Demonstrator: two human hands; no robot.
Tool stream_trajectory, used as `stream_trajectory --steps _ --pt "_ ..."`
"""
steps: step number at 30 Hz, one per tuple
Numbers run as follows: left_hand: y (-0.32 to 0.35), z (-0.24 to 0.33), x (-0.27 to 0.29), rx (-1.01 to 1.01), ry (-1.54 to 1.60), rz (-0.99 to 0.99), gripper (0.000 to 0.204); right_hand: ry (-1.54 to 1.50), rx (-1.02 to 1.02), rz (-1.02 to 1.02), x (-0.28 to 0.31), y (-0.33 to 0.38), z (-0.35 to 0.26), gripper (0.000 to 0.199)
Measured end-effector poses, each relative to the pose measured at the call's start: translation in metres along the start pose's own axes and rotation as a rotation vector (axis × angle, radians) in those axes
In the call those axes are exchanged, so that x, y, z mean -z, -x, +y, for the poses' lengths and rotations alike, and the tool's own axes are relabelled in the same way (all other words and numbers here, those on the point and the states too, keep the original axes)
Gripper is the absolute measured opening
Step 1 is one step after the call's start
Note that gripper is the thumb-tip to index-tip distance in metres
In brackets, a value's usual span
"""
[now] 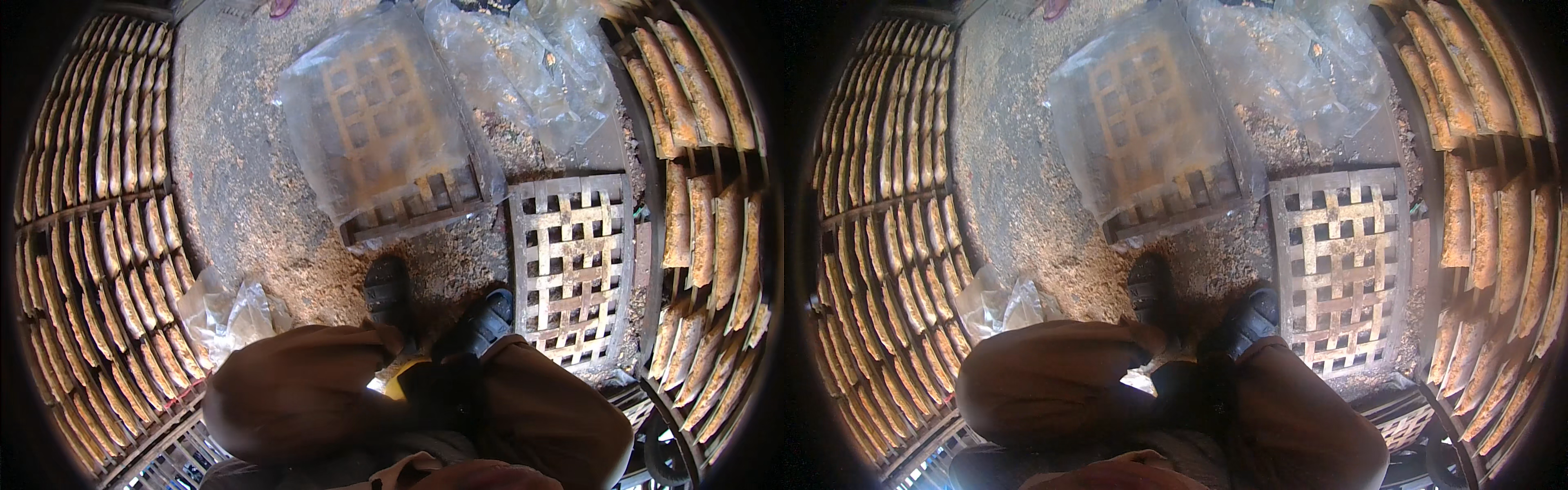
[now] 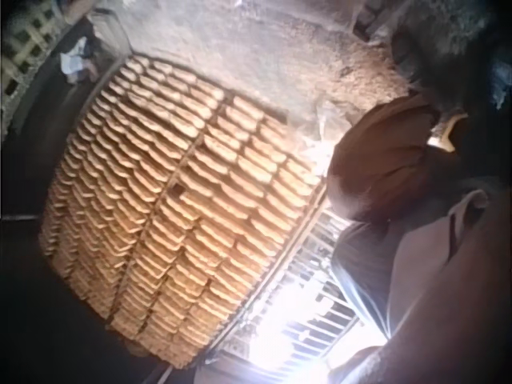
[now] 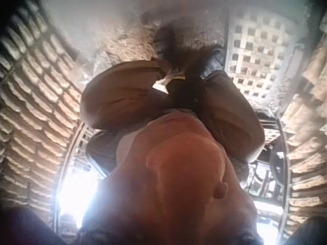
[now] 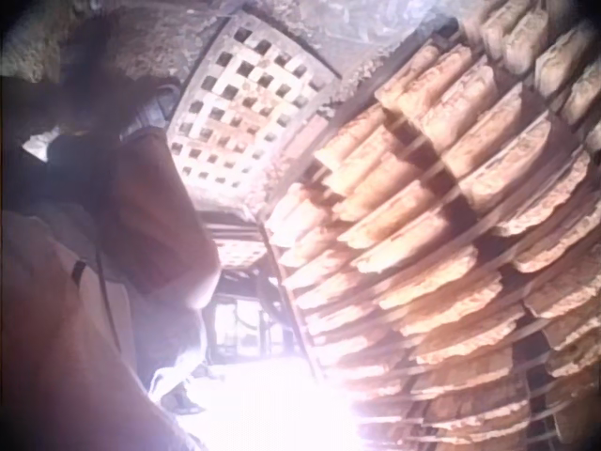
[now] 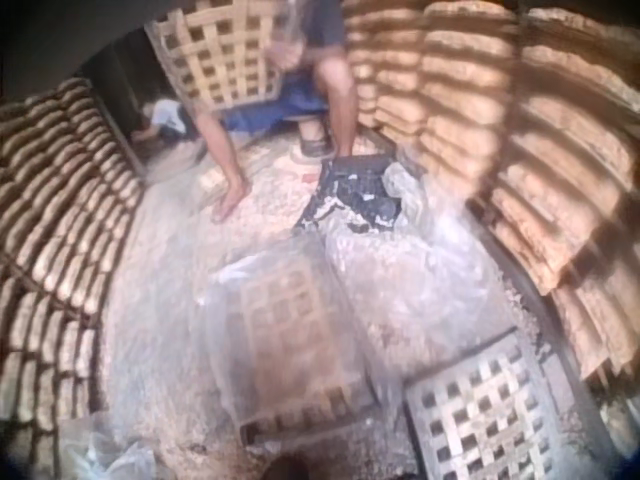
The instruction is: The person assembles a wooden lattice by hand, interlocking slats and adjusting the frame. They repeatedly lift, rotate, and align the lattice pieces, then place the assembled unit on the floor among other similar items.
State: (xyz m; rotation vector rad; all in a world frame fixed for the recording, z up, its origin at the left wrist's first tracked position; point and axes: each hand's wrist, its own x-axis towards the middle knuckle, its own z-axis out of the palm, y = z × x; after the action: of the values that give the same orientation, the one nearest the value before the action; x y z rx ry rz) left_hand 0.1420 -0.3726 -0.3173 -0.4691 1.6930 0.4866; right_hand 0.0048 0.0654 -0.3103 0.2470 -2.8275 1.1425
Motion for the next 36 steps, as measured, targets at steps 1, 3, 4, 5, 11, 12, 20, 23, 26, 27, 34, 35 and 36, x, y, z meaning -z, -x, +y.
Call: stream_trajectory --steps 1,3,4,5,11,12,20,23,26,27,34,35,36 --pt "-0.012 0.014 0.008 -0.032 -0.025 -0.006 0.032 -0.007 -0.003 0.013 -0.001 -0.002 -0.001 0.024" --pt "-0.025 0.018 0.004 -0.083 -0.032 -0.001 0.031 -0.032 0.041 0.012 -0.006 -0.007 -0.012 0.023" --pt "-0.031 0.017 -0.004 -0.108 -0.025 0.006 0.031 -0.051 0.080 0.007 -0.011 -0.008 -0.021 0.023" --pt "-0.035 0.015 -0.009 -0.143 -0.018 0.013 0.030 -0.071 0.122 -0.006 -0.017 -0.009 -0.031 0.023" --pt "-0.045 -0.009 -0.056 -0.421 -0.047 0.061 0.028 -0.210 0.563 -0.102 -0.028 -0.006 -0.124 0.022" --pt "-0.046 -0.011 -0.060 -0.472 -0.040 0.072 0.027 -0.220 0.642 -0.104 -0.019 -0.012 -0.137 0.022" --pt "0.004 0.021 -0.036 -0.815 0.242 0.876 0.020 -0.218 1.172 -0.220 0.056 -0.045 -0.200 0.021" --pt "0.025 0.031 0.007 -0.658 0.106 1.368 0.039 -0.198 1.200 -0.208 0.062 -0.047 -0.215 0.020" --pt "-0.012 -0.016 0.040 -0.552 -0.194 1.506 0.075 -0.213 1.135 -0.222 0.040 -0.034 -0.209 0.020" --pt "-0.026 -0.031 0.056 -0.445 -0.366 1.503 0.088 -0.191 1.113 -0.228 0.038 -0.031 -0.208 0.020" --pt "-0.041 -0.011 0.147 -0.275 -0.589 1.193 0.076 0.010 0.620 -0.098 0.046 0.037 -0.156 0.019" --pt "-0.041 -0.005 0.142 -0.351 -0.515 1.190 0.070 0.048 0.474 -0.063 0.043 0.059 -0.137 0.018" --pt "-0.042 0.000 0.134 -0.425 -0.439 1.201 0.070 0.094 0.348 -0.030 0.040 0.075 -0.117 0.018"
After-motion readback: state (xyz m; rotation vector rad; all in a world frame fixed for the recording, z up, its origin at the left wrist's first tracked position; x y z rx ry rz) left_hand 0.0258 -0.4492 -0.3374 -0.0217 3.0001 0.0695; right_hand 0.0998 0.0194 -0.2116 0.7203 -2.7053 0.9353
